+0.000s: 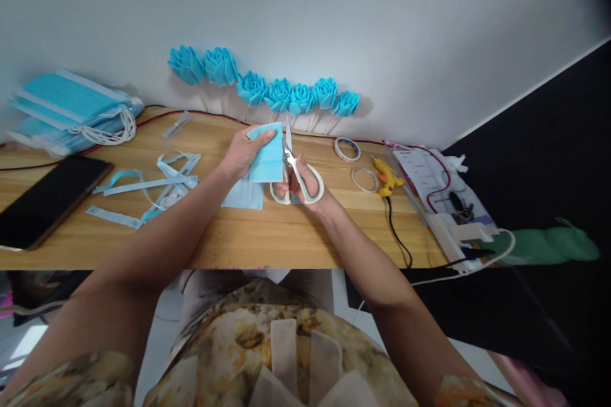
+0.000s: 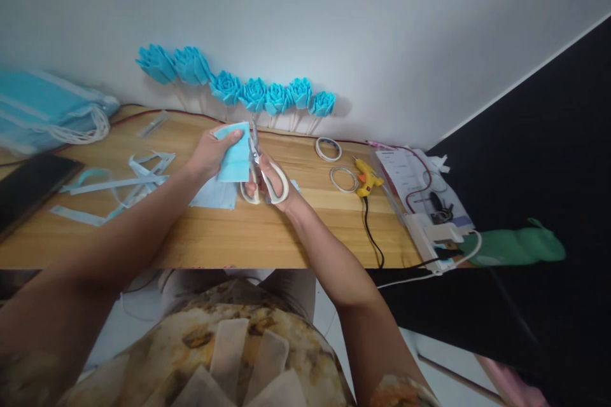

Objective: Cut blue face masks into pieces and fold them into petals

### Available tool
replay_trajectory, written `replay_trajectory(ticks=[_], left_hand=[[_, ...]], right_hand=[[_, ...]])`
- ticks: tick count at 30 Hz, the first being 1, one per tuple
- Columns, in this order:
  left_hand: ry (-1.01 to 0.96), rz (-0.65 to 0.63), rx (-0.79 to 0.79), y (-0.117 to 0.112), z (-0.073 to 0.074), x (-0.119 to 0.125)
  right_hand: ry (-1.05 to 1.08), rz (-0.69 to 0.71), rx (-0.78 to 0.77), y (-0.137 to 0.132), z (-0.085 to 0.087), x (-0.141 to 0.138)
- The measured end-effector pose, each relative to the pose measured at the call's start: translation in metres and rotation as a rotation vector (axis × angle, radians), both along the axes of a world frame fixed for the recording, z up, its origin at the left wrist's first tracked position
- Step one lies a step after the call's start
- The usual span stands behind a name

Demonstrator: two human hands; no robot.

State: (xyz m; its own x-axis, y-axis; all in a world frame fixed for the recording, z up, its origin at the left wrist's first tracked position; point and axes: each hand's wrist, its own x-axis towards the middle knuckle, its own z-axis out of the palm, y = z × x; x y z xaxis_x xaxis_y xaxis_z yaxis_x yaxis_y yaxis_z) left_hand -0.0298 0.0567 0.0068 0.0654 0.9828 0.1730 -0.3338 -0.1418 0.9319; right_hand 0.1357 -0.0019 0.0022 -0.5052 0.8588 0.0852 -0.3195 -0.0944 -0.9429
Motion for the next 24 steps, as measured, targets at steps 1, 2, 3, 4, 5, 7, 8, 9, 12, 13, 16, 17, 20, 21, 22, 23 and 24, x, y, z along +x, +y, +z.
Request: replay_trajectory(ticks=[1, 2, 3, 4, 5, 7, 8, 9, 12, 13, 16, 17, 20, 21, 22, 23, 24], left_hand=[[0.005, -0.006, -0.004, -0.0009, 0.0002, 0.0005], [0.010, -0.015, -0.008, -0.0021, 0.0004, 0.0013], [0.016, -0.029, -0.015, -0.0033, 0.0006, 0.0023], [0.022, -0.047, -0.022, -0.0047, 0.0009, 0.0035], [0.025, -0.064, -0.028, -0.0059, 0.0011, 0.0047], [0.021, -0.079, -0.041, -0.0080, 0.0014, 0.0072], [0.013, -0.077, -0.044, -0.0086, 0.0015, 0.0081], [0.004, -0.072, -0.045, -0.0089, 0.0016, 0.0089], [-0.013, -0.068, -0.045, -0.0089, 0.0023, 0.0096], [-0.015, -0.074, -0.047, -0.0088, 0.0026, 0.0096], [-0.018, -0.086, -0.061, -0.0088, 0.0032, 0.0092], [-0.017, -0.085, -0.063, -0.0088, 0.0031, 0.0091], [-0.010, -0.088, -0.050, -0.0084, 0.0014, 0.0086], [-0.009, -0.090, -0.041, -0.0082, 0.0006, 0.0085], [-0.008, -0.093, -0.034, -0.0080, -0.0002, 0.0082], [-0.009, -0.095, -0.030, -0.0078, -0.0010, 0.0080], [-0.009, -0.099, -0.029, -0.0077, -0.0015, 0.0078]], right_hand=[[0.001, 0.002, -0.007, -0.0001, -0.0001, 0.0001], [0.000, 0.001, -0.016, -0.0001, -0.0004, 0.0001], [-0.004, -0.007, -0.026, 0.0001, -0.0007, 0.0002], [-0.011, -0.021, -0.037, 0.0006, -0.0011, 0.0002], [-0.017, -0.041, -0.047, 0.0012, -0.0014, 0.0001], [-0.022, -0.078, -0.059, 0.0024, -0.0018, -0.0003], [-0.021, -0.086, -0.061, 0.0029, -0.0020, -0.0006], [-0.021, -0.091, -0.060, 0.0033, -0.0021, -0.0010], [-0.040, -0.095, -0.048, 0.0027, -0.0021, -0.0023], [-0.045, -0.099, -0.040, 0.0021, -0.0019, -0.0026], [-0.031, -0.128, -0.015, -0.0009, 0.0000, -0.0038], [-0.022, -0.140, -0.009, -0.0020, 0.0010, -0.0043], [0.003, -0.156, -0.008, -0.0044, 0.0030, -0.0059], [0.014, -0.157, -0.008, -0.0047, 0.0029, -0.0064], [0.027, -0.161, -0.007, -0.0046, 0.0024, -0.0068], [0.042, -0.166, -0.004, -0.0043, 0.0015, -0.0071], [0.058, -0.170, -0.001, -0.0039, 0.0004, -0.0072]])
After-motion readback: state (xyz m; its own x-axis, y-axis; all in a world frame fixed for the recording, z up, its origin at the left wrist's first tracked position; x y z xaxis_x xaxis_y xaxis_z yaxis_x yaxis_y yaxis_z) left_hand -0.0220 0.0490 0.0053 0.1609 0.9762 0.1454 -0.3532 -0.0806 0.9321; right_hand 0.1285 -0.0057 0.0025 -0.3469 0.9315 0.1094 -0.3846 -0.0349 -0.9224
